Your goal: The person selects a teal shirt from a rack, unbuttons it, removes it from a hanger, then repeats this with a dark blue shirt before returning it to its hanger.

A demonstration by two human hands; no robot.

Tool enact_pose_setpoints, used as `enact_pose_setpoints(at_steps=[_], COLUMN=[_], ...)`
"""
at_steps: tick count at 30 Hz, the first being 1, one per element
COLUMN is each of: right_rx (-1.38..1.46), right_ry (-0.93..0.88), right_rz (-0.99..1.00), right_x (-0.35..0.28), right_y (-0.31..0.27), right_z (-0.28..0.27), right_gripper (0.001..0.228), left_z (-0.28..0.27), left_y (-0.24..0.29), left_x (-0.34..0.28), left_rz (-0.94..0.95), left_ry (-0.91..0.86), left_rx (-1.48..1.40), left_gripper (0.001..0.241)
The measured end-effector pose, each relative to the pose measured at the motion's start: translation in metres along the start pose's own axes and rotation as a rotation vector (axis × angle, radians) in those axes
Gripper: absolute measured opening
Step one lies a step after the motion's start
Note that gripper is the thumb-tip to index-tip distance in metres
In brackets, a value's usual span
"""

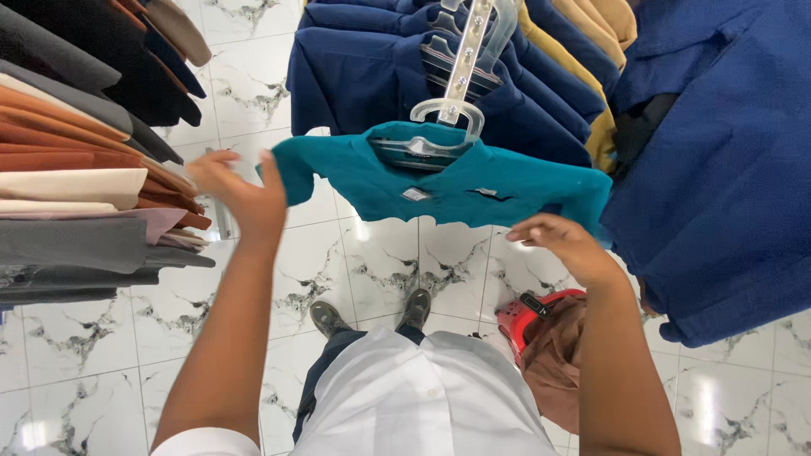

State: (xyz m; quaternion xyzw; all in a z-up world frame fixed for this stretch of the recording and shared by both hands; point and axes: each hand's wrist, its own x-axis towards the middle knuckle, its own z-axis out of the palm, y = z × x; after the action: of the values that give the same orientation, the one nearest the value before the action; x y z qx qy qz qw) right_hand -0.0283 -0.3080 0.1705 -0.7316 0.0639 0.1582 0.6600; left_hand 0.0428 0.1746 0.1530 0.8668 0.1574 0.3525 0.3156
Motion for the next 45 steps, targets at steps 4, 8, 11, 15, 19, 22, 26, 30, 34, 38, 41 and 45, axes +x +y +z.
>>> enact_pose_setpoints(at_steps=[4, 8, 11, 15, 19, 22, 26, 30, 34, 38, 41, 45], right_rx=[-0.037, -0.486, -0.302, -0.111, -0.233, -0.578, -0.877, -0.701, -0.968, -1.196, -1.216, -1.251], right_ry=[-0.278, 0.676, 0.945, 0.477, 0.244, 0.803, 1.212, 1.184, 0.867, 0.583, 0.606, 0.631], right_rz=[-0.054, -0.224, -0.087, -0.067, 0.057, 0.002, -0.236, -0.6, -0.966, -0.896, -0.864, -0.813], right_x=[0.02, 0.068, 0.048, 0.024, 0.034, 0.043, 0.028, 0.008, 0.008, 0.018, 0.033, 0.037], right_y=[-0.031, 0.076, 0.108, 0.052, 0.057, 0.123, 0.16, 0.045, -0.044, -0.078, -0.065, -0.044], right_z=[0.014, -0.074, -0.09, -0.032, -0.036, -0.078, -0.102, -0.036, 0.01, 0.028, 0.018, -0.001], right_gripper=[0.037, 0.034, 0.02, 0.019, 0.027, 0.013, 0.019, 0.032, 0.052, 0.046, 0.026, 0.02], left_z=[-0.007, 0.095, 0.045, 0.012, 0.032, 0.051, -0.01, -0.002, -0.014, -0.023, -0.015, -0.011], left_y=[0.051, -0.124, -0.128, -0.033, -0.017, -0.055, 0.046, 0.039, 0.051, 0.067, 0.05, 0.019], left_x=[-0.017, -0.016, -0.007, -0.002, 0.001, 0.011, 0.019, 0.021, 0.015, 0.009, 0.006, 0.001], left_rz=[0.008, -0.658, -0.79, -0.249, -0.513, -0.434, -0.059, 0.213, 0.018, 0.091, 0.061, -0.014], left_ry=[-0.952, -0.274, 0.074, -0.488, -0.744, -0.264, -0.394, -0.758, -0.954, -0.9, -0.844, -0.812], left_rx=[-0.656, -0.069, 0.093, -0.419, -0.449, -0.237, -0.46, -0.678, -0.791, -0.518, -0.455, -0.388], left_gripper=[0.032, 0.061, 0.044, 0.018, 0.057, 0.083, 0.078, 0.059, 0.076, 0.014, 0.007, 0.006])
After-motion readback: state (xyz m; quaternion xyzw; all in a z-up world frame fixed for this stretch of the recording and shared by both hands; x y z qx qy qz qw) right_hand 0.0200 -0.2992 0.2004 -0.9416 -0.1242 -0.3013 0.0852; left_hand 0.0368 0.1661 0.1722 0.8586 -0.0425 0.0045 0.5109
